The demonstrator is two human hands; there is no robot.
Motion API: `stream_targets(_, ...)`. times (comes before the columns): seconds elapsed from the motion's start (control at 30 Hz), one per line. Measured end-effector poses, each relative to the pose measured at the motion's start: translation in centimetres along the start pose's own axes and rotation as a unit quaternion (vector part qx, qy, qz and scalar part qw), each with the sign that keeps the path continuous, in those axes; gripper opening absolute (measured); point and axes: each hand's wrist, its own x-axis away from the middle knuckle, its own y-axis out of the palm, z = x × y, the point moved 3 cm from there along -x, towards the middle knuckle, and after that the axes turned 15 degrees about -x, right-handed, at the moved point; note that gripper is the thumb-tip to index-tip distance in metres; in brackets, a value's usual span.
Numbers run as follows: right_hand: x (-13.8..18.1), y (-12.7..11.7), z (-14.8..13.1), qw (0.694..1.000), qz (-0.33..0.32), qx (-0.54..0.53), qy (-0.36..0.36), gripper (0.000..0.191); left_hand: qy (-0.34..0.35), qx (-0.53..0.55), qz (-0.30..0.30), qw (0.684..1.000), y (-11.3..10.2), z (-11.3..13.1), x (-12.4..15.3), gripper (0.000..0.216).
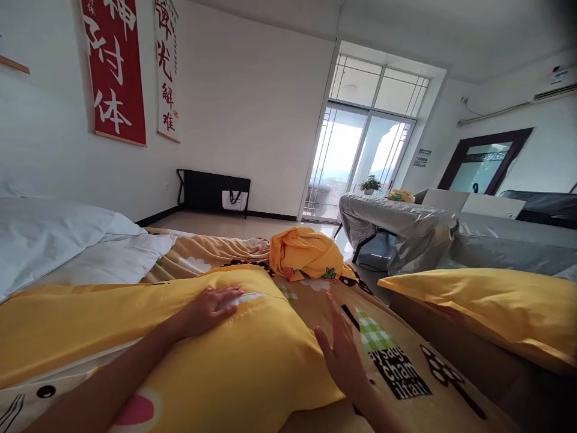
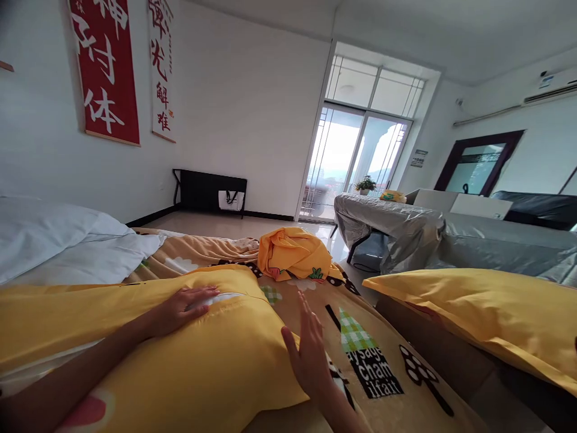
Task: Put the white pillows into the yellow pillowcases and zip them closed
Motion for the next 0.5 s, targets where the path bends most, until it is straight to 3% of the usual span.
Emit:
stream_targets(0.1,1.3,5.0,-0.9,0.987,-0.156,-0.043,0.008,0.065,0.002,-0.002,0.005,1.000,-0.2,0.3,0.1,0.055)
stream_targets(0.2,2.6,7.3,0.5,0.958,-0.278,-0.059,0.025,0.068,0.006,-0.013,0.001,1.000,-0.1,0.5,0.0,0.054)
stream_targets(0.37,4.7,4.5,4.6,0.935,-0.343,0.023,0.089,0.071,0.014,-0.026,0.006,1.000,0.4,0.1,-0.1,0.054)
stream_targets(0.5,6.4,1.8,6.4,0.918,-0.351,0.089,0.163,0.066,0.023,-0.020,0.013,0.999,0.5,-0.2,-0.1,0.052)
